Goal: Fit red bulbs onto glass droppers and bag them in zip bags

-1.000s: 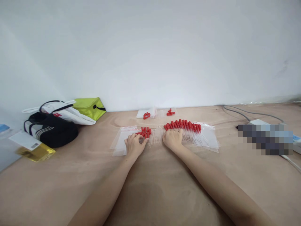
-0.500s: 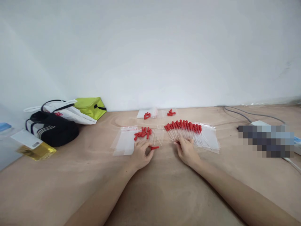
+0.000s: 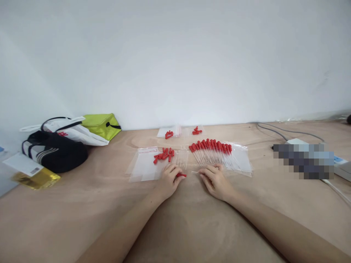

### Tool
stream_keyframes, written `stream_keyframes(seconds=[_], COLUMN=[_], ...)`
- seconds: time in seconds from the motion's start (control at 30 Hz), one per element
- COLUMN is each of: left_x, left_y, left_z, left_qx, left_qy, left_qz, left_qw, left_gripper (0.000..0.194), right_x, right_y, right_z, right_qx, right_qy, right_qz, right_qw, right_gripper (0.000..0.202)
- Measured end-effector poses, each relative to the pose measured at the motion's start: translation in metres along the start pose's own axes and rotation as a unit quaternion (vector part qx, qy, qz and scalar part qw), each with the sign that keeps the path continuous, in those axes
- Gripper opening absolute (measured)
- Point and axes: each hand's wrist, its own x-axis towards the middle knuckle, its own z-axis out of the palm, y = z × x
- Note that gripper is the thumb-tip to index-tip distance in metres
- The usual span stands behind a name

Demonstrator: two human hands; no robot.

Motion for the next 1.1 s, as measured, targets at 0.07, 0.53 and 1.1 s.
stream_keyframes(seconds=[0.07, 0.53, 1.1], left_x=[-0.001, -0.002, -0.005], left_y=[0.005, 0.017, 0.007], left_z=[-0.001, -0.004, 0.003], left_qx=[-0.014, -0.096, -0.072], left_qy=[-0.013, -0.034, -0.002], left_qz=[-0.018, -0.015, 0.066], left_qw=[1.0, 0.995, 0.995], left_gripper=[0.006, 0.012, 0.017], right_x=[0.001, 0.004, 0.006], right_y=[-0.003, -0.006, -0.011], right_z=[-0.002, -0.004, -0.003], right_qx=[-0.002, 0.038, -0.026], right_qy=[0.0, -0.033, -0.062], right_qz=[-0.003, -0.032, -0.053], right_qw=[1.0, 0.998, 0.996], right_gripper=[0.019, 0.021, 0.023])
